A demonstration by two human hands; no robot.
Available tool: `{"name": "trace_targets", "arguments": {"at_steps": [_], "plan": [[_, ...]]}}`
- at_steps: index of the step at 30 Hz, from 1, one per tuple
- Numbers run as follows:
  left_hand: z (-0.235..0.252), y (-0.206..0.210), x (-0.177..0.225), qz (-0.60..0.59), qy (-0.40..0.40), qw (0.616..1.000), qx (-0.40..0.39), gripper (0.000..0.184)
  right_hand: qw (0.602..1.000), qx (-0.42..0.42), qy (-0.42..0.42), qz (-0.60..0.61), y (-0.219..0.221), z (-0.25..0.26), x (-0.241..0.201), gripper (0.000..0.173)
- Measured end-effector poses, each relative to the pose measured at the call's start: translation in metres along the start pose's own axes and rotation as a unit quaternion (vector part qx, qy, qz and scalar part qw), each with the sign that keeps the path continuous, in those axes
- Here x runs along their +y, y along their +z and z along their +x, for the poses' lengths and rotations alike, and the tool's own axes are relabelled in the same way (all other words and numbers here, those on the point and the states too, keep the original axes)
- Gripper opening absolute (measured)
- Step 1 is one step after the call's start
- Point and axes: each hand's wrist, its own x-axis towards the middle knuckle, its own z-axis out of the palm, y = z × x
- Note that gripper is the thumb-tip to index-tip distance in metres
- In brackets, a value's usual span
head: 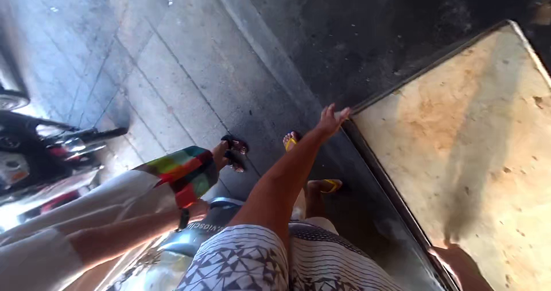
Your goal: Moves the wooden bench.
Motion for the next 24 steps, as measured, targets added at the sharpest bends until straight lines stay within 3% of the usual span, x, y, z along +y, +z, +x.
{"name": "trace_targets", "arguments": {"at_steps": [2,5,7,10,13,17,21,24], "plan": [[-0.042,-0.034,-0.029,0.084,-0.024,0.996,-0.005,0.065,0.994,0.082,-0.062,0.021,-0.028,-0.014,-0.061,0.069],[-0.107,-0.087,-0.090,0.306,-0.088,0.946,-0.067,0.051,0.963,0.182,-0.191,0.050,-0.056,-0.033,-0.164,0.068],[-0.147,-0.122,-0.119,0.342,-0.181,0.913,-0.129,0.052,0.957,0.182,-0.222,0.043,-0.069,-0.040,-0.229,0.073],[-0.190,-0.163,-0.146,0.334,-0.279,0.887,-0.152,0.046,0.977,0.130,-0.170,0.005,-0.070,-0.037,-0.292,0.078],[-0.213,-0.185,-0.159,0.308,-0.297,0.895,-0.126,0.048,0.984,0.119,-0.126,-0.029,-0.064,-0.033,-0.310,0.085],[-0.208,-0.187,-0.149,0.274,-0.286,0.908,-0.137,0.047,0.985,0.118,-0.118,-0.051,-0.061,-0.033,-0.307,0.080],[-0.183,-0.176,-0.114,0.246,-0.214,0.934,-0.145,0.049,0.986,0.119,-0.104,-0.057,-0.061,-0.034,-0.313,0.089],[-0.165,-0.176,-0.082,0.255,-0.152,0.943,-0.149,0.046,0.988,0.111,-0.084,-0.066,-0.068,-0.036,-0.320,0.077]]}}
